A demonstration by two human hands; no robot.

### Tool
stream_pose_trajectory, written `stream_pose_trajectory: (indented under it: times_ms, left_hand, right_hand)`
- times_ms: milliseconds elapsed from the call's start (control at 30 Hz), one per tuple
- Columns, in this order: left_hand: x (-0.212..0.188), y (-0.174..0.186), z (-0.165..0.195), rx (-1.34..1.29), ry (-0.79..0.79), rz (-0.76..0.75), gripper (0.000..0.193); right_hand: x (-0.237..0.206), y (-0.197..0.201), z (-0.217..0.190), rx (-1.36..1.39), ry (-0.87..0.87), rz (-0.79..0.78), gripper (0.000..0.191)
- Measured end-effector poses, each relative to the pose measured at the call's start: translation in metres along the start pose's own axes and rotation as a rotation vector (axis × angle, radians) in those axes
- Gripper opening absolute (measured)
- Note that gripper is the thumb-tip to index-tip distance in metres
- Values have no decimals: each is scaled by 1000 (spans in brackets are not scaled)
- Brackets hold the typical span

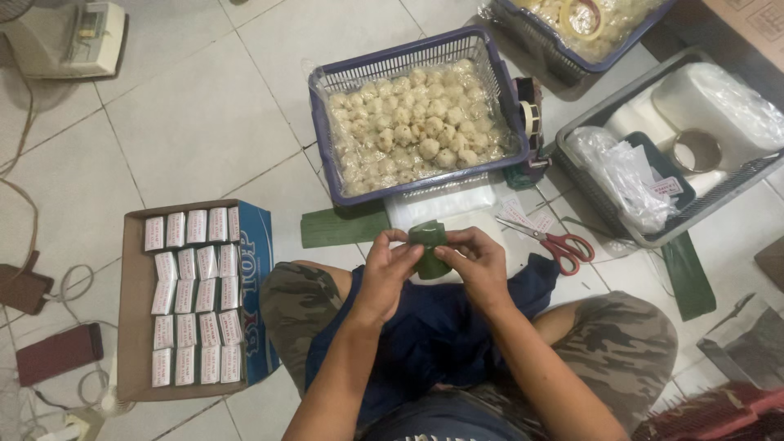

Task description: The person sits on the floor and wraps round white food balls in green leaf wrappers, folding the leaf around each item by hand. They then wrap the leaf-wrapped items in clear plastic sheets and place the finished wrapped items into a cardboard box beside them.

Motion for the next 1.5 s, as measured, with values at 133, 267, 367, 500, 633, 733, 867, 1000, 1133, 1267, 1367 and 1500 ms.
stream_pose_trajectory:
  times_ms: [133, 267, 367, 500, 633, 733, 867, 1000, 1133, 1267, 1367, 1500]
  left_hand:
    - [-10, -17, 8, 190, -128, 18, 45]
    - [-7, -18, 1, 240, -221, 21, 41]
    - [2, -15, -13, 216, -267, 12, 39]
    - [18, 2, -40, 199, -203, 67, 40]
    - [30, 29, -66, 187, -73, 190, 43]
    - [33, 34, -75, -30, -67, 91, 34]
    - [37, 38, -73, -76, 48, 110, 33]
    - [44, 16, -65, -75, 56, 82, 39]
    - [46, 0, -61, -83, 66, 67, 45]
    - [43, 0, -56, -96, 48, 66, 44]
    - [40, 3, -57, -98, 59, 92, 44]
    - [38, 8, -58, -102, 77, 112, 44]
  right_hand:
    - [-9, 1, -7, -1, 65, 23, 21]
    - [-14, 11, 6, -22, -36, 87, 20]
    - [-17, 15, 18, -37, -8, 92, 19]
    - [-17, 26, 40, -217, 110, 100, 16]
    - [-5, 62, 70, -501, 65, -83, 12]
    - [37, 132, 71, -1102, 126, -69, 16]
    - [56, 210, 60, -1628, 214, -57, 13]
    - [57, 231, 70, -1583, 191, -37, 13]
    - [59, 232, 72, -1616, 148, -45, 14]
    - [57, 231, 68, -1661, 147, -49, 20]
    - [57, 234, 73, -1637, 41, -88, 22]
    - [59, 260, 68, -1541, -32, 100, 26]
Point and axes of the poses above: each hand's wrist, its own x-axis towards the middle knuckle, its own y-axis out of the back of the hand, z = x × y, the point moved 6 cm from there along x, towards the middle knuckle, and after that the axes turned 10 degrees about y, right-handed, at the moved point
